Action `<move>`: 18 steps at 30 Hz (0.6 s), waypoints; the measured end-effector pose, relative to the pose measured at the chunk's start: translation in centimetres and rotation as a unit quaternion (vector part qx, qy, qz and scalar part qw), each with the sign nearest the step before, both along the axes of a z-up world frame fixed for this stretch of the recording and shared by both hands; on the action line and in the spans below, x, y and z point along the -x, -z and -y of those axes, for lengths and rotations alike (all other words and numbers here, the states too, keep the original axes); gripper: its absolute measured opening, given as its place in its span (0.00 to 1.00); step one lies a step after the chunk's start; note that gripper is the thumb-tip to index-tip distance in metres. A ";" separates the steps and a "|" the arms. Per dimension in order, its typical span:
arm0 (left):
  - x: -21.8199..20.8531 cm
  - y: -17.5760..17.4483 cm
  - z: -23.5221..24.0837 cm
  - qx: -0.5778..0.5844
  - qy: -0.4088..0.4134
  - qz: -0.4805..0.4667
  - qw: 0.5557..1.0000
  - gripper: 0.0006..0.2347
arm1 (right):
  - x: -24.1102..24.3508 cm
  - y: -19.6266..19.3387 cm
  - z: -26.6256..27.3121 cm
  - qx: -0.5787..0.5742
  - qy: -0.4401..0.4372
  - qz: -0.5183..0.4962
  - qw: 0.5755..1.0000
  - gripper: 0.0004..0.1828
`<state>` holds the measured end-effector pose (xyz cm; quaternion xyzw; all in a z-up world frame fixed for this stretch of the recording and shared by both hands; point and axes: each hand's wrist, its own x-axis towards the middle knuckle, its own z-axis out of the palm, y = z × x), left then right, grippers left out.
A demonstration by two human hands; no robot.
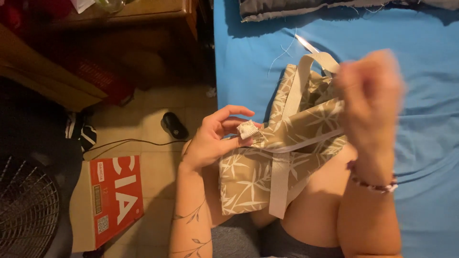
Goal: The person sits on a bed and uses scissors to cut a thread, then threads a needle. They proceed to sew a white strap onto a beige patterned tote bag using a needle and thread.
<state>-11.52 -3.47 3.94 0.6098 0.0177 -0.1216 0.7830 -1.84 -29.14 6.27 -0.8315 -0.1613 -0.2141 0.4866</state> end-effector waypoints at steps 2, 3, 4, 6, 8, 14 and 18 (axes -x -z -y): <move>0.1 0.0 0.1 -0.038 -0.014 0.019 0.999 0.18 | 1.3 -0.8 -3.2 0.131 -0.137 -0.180 0.965 0.16; 0.3 0.0 0.0 -0.039 -0.015 0.019 0.999 0.18 | 1.8 -1.7 -4.5 0.130 -0.138 -0.179 0.965 0.16; 0.4 -0.1 -0.1 -0.063 -0.030 0.058 0.996 0.19 | 2.4 -2.7 -5.8 0.166 -0.175 -0.261 0.935 0.18; 0.7 -0.4 -0.2 -0.088 -0.046 0.098 0.990 0.21 | 2.8 -3.2 -7.1 0.201 -0.211 -0.338 0.895 0.22; 1.0 -0.8 -0.3 -0.147 -0.074 0.114 0.980 0.20 | 2.8 -2.3 -7.0 0.185 -0.287 -0.353 0.871 0.25; 1.0 -2.9 0.3 -0.339 -0.186 0.241 0.890 0.19 | 2.7 -2.5 -6.7 -0.018 -0.329 -0.324 0.887 0.23; 1.0 -3.5 0.8 -0.389 -0.245 0.210 0.863 0.16 | 2.3 -2.0 -6.8 -0.123 -0.285 -0.305 0.900 0.28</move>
